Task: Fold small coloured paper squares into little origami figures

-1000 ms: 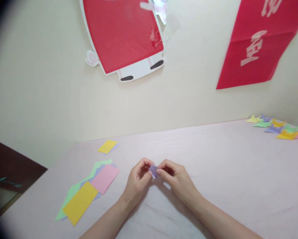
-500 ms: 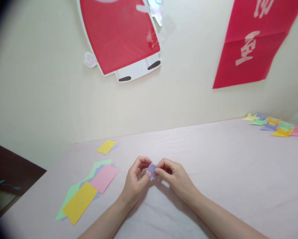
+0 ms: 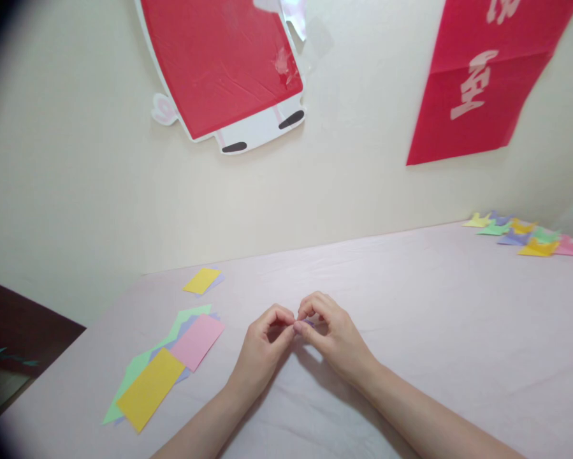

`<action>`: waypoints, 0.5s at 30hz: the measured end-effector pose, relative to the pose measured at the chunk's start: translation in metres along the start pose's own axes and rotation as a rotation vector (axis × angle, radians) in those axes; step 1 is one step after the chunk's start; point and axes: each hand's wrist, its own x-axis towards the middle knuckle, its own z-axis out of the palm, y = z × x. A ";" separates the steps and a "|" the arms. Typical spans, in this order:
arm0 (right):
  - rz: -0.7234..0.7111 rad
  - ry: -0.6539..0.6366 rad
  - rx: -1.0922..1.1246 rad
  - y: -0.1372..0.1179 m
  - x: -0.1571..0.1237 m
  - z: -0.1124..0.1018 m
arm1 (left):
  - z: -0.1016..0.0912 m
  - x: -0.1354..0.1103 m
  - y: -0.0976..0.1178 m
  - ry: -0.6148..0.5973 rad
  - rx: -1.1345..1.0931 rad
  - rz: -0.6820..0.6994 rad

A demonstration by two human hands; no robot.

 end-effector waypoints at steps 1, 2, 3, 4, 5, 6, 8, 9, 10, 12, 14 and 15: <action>-0.001 0.000 -0.022 0.000 0.000 -0.001 | 0.000 0.000 0.001 -0.004 -0.004 -0.012; -0.004 -0.002 -0.044 -0.001 0.000 -0.002 | 0.000 0.000 0.002 -0.003 -0.003 -0.019; -0.010 -0.003 -0.065 -0.001 0.001 -0.003 | 0.000 0.000 0.003 0.002 0.001 -0.021; -0.016 0.000 -0.085 -0.001 0.001 -0.004 | -0.001 0.000 0.003 0.010 0.004 -0.020; -0.026 0.003 -0.106 -0.001 0.001 -0.004 | -0.001 0.000 0.003 0.016 0.006 -0.021; -0.037 0.007 -0.127 -0.001 0.001 -0.005 | -0.001 0.000 0.003 0.020 0.005 -0.023; -0.052 0.013 -0.163 -0.001 0.001 -0.006 | -0.001 0.000 0.002 0.023 -0.001 -0.030; -0.055 0.014 -0.178 -0.001 0.001 -0.007 | -0.001 0.000 0.002 0.027 -0.007 -0.036; -0.054 0.013 -0.190 -0.001 0.001 -0.007 | -0.001 0.000 0.001 0.029 -0.014 -0.044; -0.039 0.012 -0.209 -0.002 0.001 -0.009 | -0.001 0.000 0.000 0.034 -0.029 -0.056; 0.019 -0.008 -0.205 -0.002 0.002 -0.010 | -0.002 0.000 -0.001 0.034 -0.039 -0.069; 0.061 -0.028 -0.185 -0.003 0.002 -0.010 | -0.002 0.000 -0.001 0.033 -0.046 -0.085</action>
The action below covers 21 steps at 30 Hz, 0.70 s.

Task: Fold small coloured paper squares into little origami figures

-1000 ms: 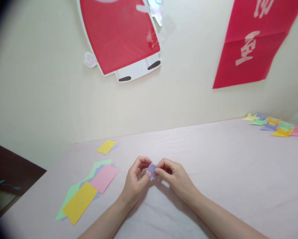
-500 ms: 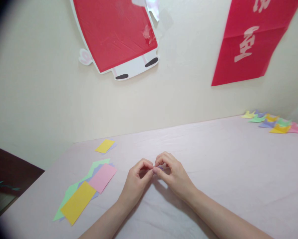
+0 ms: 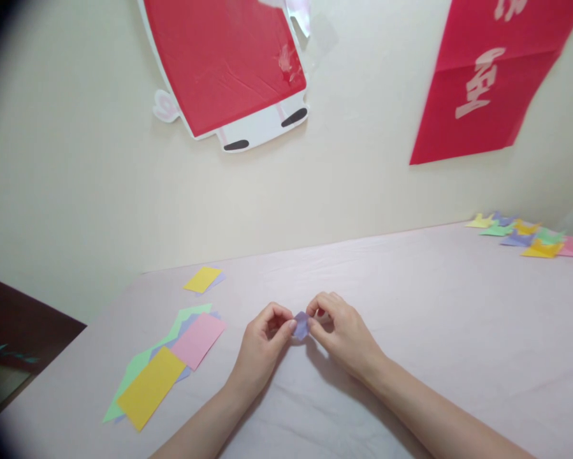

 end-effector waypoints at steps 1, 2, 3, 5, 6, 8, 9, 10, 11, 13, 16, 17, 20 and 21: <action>0.039 -0.030 0.031 0.000 0.000 0.000 | -0.001 0.000 0.000 -0.002 -0.007 -0.022; 0.072 -0.060 0.064 0.001 0.000 -0.001 | -0.001 0.000 0.001 -0.004 -0.004 -0.040; 0.093 -0.087 0.088 0.001 0.000 -0.001 | -0.002 0.000 0.002 -0.013 0.018 -0.049; 0.091 -0.115 0.063 0.002 0.000 0.000 | -0.003 -0.001 0.004 -0.034 0.146 -0.018; 0.073 -0.123 0.009 0.003 0.000 0.001 | -0.004 -0.002 0.004 -0.047 0.249 0.022; 0.006 -0.148 -0.136 0.003 0.000 0.001 | -0.005 -0.003 0.004 -0.076 0.468 0.116; -0.037 -0.163 -0.200 0.003 0.000 0.001 | -0.006 -0.003 0.004 -0.088 0.555 0.157; -0.079 -0.181 -0.244 0.002 0.000 -0.001 | -0.007 -0.003 0.003 -0.101 0.620 0.195; -0.112 -0.202 -0.265 0.002 0.001 -0.003 | -0.008 -0.003 0.003 -0.123 0.665 0.228; -0.152 -0.258 -0.252 0.001 0.004 -0.009 | -0.011 0.000 0.003 -0.194 0.724 0.283; -0.225 -0.361 -0.232 0.004 0.009 -0.017 | -0.017 0.005 0.009 -0.345 0.803 0.341; -0.269 -0.380 -0.249 0.005 0.010 -0.018 | -0.018 0.006 0.011 -0.377 0.825 0.349; -0.398 -0.378 -0.350 0.012 0.012 -0.018 | -0.020 0.010 0.018 -0.419 0.857 0.341; -0.419 -0.370 -0.380 0.014 0.012 -0.017 | -0.020 0.011 0.019 -0.428 0.857 0.334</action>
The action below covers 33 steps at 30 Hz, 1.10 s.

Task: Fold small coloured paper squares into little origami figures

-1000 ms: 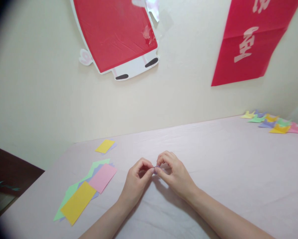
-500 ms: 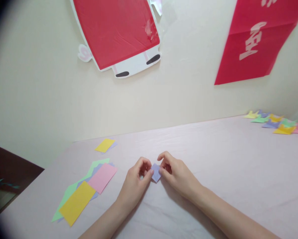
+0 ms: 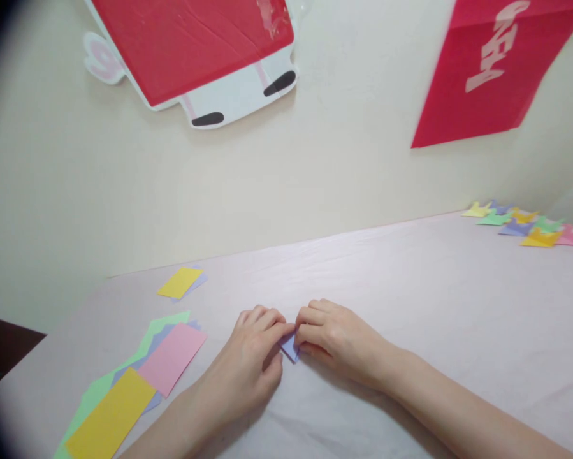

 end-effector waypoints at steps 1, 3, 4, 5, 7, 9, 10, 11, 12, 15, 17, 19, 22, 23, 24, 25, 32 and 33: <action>-0.002 0.005 -0.024 0.001 0.000 0.002 | -0.001 0.001 0.000 -0.008 -0.006 -0.002; 0.019 0.016 -0.035 0.002 -0.001 0.004 | -0.002 0.002 0.000 -0.016 -0.026 -0.005; 0.030 0.025 -0.027 0.001 -0.002 0.004 | -0.002 0.002 0.000 -0.013 -0.037 -0.008; 0.039 0.036 -0.015 0.001 -0.002 0.004 | -0.002 0.002 0.000 -0.011 -0.046 -0.011; 0.055 0.056 0.004 0.000 -0.003 0.004 | -0.003 0.003 0.000 -0.004 -0.055 -0.015; 0.064 0.072 0.012 -0.001 -0.003 0.004 | -0.004 0.003 0.001 -0.002 -0.055 -0.016; 0.068 0.077 0.012 -0.001 -0.002 0.004 | -0.004 0.004 0.002 -0.004 -0.050 -0.017; 0.072 0.078 0.012 -0.002 -0.002 0.004 | -0.004 0.004 0.002 -0.004 -0.041 -0.019; 0.078 0.080 0.015 -0.002 -0.001 0.005 | -0.003 0.005 0.003 -0.003 -0.027 -0.022; 0.103 0.082 0.043 -0.002 -0.001 0.004 | 0.003 0.007 0.002 0.029 0.022 -0.024; 0.116 0.079 0.074 0.000 -0.001 0.003 | 0.008 0.009 -0.001 0.072 0.046 -0.008; 0.135 0.084 0.104 0.002 -0.001 0.001 | 0.014 0.010 -0.004 0.111 0.054 0.010; 0.174 0.103 0.145 0.007 -0.002 -0.002 | 0.018 0.012 -0.006 0.147 0.062 0.016; 0.182 0.105 0.158 0.009 -0.002 -0.002 | 0.019 0.013 -0.006 0.158 0.066 0.014; 0.189 0.103 0.170 0.011 -0.001 -0.002 | 0.019 0.013 -0.006 0.170 0.073 0.012; 0.195 0.100 0.182 0.012 -0.001 -0.002 | 0.020 0.014 -0.005 0.182 0.080 0.011; 0.271 0.095 0.225 0.015 0.000 0.001 | 0.025 0.018 -0.006 0.222 0.086 0.009; 0.278 0.094 0.226 0.014 0.001 0.001 | 0.026 0.018 -0.007 0.221 0.085 0.001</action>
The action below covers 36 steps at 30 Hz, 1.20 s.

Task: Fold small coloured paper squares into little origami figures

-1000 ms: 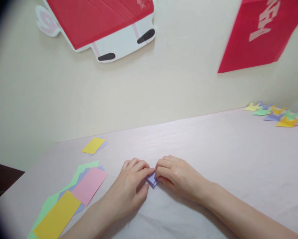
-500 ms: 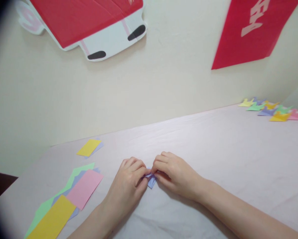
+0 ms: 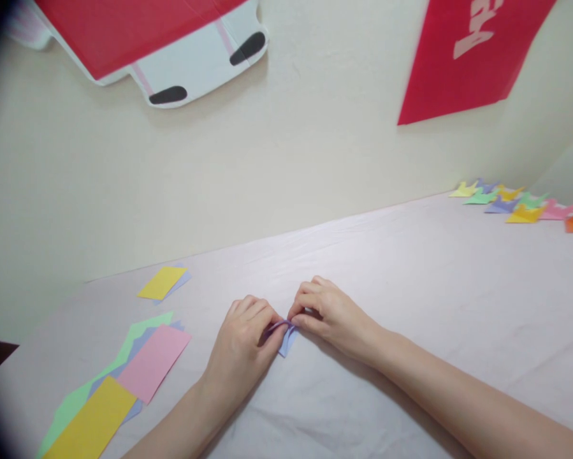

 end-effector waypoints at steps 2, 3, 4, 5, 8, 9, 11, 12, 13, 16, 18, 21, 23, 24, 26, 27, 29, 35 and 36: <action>0.012 0.001 -0.001 0.000 0.001 0.001 | 0.000 -0.001 0.000 -0.002 -0.002 -0.021; 0.020 0.000 -0.005 -0.001 0.001 0.002 | -0.001 -0.001 0.000 -0.007 -0.005 -0.029; 0.024 0.000 -0.011 -0.001 0.002 0.003 | -0.001 -0.001 0.000 -0.014 -0.007 -0.034; 0.027 -0.002 -0.019 -0.001 0.002 0.003 | -0.002 -0.001 0.001 -0.021 -0.005 -0.035; 0.034 -0.008 -0.023 -0.003 0.002 0.003 | -0.004 0.001 0.004 -0.035 0.050 -0.019; 0.040 -0.010 -0.012 -0.003 0.002 0.002 | -0.005 0.001 0.005 -0.036 0.082 -0.009; 0.057 -0.010 0.017 -0.004 0.002 0.001 | -0.005 0.003 0.008 -0.040 0.133 0.013; 0.064 -0.010 0.027 -0.004 0.002 0.001 | -0.005 0.003 0.008 -0.044 0.144 0.020; 0.070 -0.012 0.032 -0.004 0.002 0.000 | -0.005 0.003 0.009 -0.048 0.143 0.018; 0.086 -0.010 0.030 -0.005 0.003 0.001 | -0.006 0.003 0.008 -0.064 0.074 -0.041; 0.098 -0.005 0.029 -0.006 0.004 0.002 | -0.008 0.003 0.006 -0.083 0.000 -0.096; 0.118 -0.004 0.013 -0.007 0.006 0.003 | -0.013 0.004 0.003 -0.138 -0.073 -0.150; 0.135 -0.019 0.005 -0.007 0.007 0.002 | -0.015 0.006 0.001 -0.170 -0.077 -0.167; 0.139 -0.034 0.014 -0.007 0.008 0.001 | -0.016 0.007 0.001 -0.179 -0.073 -0.171; 0.128 -0.066 0.054 -0.006 0.010 -0.002 | -0.016 0.007 0.000 -0.183 -0.069 -0.171; 0.120 -0.078 0.077 -0.006 0.011 -0.003 | -0.015 0.007 -0.001 -0.180 -0.068 -0.171; 0.118 -0.078 0.100 -0.005 0.011 -0.004 | -0.012 0.006 -0.001 -0.163 -0.068 -0.167; 0.169 -0.042 0.059 -0.006 0.013 0.001 | -0.008 0.005 -0.001 -0.079 -0.128 -0.196; 0.174 -0.041 0.042 -0.006 0.014 0.002 | -0.009 0.005 -0.001 -0.078 -0.155 -0.208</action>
